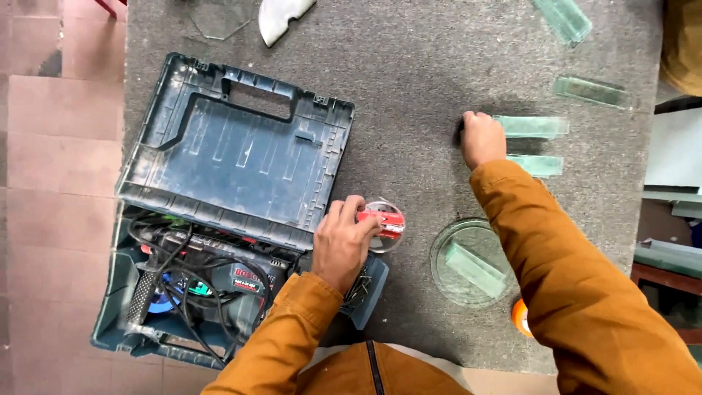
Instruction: Sorting through screws and plastic fasteners while organizing a power tool case in a workshop environment.
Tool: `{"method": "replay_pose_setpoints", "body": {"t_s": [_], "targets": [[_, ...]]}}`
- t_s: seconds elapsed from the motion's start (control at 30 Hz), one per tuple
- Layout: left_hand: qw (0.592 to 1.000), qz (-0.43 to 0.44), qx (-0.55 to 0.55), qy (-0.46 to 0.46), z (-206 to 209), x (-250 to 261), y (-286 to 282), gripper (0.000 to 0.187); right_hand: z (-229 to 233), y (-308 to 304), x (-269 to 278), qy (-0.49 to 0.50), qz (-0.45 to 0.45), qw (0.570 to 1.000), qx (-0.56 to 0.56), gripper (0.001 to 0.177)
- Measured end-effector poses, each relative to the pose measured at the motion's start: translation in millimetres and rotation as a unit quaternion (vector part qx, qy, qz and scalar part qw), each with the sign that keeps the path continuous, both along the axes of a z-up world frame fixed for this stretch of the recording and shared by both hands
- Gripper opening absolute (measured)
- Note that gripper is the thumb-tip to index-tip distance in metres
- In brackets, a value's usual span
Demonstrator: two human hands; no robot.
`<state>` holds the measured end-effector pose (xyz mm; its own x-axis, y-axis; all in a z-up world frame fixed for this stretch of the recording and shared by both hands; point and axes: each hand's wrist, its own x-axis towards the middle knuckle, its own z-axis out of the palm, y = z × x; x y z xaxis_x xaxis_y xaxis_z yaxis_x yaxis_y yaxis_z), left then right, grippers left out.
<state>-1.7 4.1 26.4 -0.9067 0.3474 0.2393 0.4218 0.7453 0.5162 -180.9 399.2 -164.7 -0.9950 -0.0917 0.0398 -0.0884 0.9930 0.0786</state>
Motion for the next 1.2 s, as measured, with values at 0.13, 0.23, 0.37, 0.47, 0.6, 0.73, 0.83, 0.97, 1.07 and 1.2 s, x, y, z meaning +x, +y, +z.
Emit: {"method": "replay_pose_setpoints", "body": {"t_s": [0.13, 0.23, 0.37, 0.47, 0.6, 0.73, 0.83, 0.97, 1.07, 1.2], "targets": [[0.998, 0.023, -0.002, 0.059, -7, 10, 1, 0.016, 26, -16, -2, 0.004, -0.021, 0.996, -0.087, 0.017], [0.994, 0.048, -0.003, 0.093, -25, 24, -5, 0.013, 122, -71, 40, 0.013, -0.033, 0.958, -0.284, 0.024], [0.992, 0.073, 0.039, 0.094, -47, 42, -5, 0.016, 272, -172, 124, 0.030, -0.065, 0.866, -0.494, 0.025], [0.990, 0.075, 0.095, 0.073, -33, 42, -1, 0.016, 269, -189, 170, -0.031, -0.023, 0.853, -0.521, 0.028], [0.990, 0.085, 0.077, 0.082, -32, 37, -3, 0.018, 260, -193, 175, -0.036, -0.006, 0.840, -0.542, 0.030], [0.992, 0.073, 0.100, 0.037, -12, 34, -9, 0.023, 267, -164, 198, -0.027, -0.172, 0.790, -0.589, 0.028], [0.988, 0.071, 0.134, 0.013, -11, 40, -4, 0.043, 220, -91, 253, -0.011, -0.266, 0.815, -0.515, 0.033], [0.937, 0.144, 0.289, -0.134, -33, 61, 13, 0.115, 70, 47, 392, 0.048, -0.337, 0.938, -0.061, 0.068], [0.910, 0.147, 0.309, -0.236, -61, 50, 25, 0.137, 6, 73, 461, -0.087, -0.437, 0.886, -0.126, 0.108], [0.907, 0.150, 0.333, -0.208, -82, 20, 42, 0.123, 24, 63, 463, -0.067, -0.429, 0.896, -0.096, 0.094]]}}
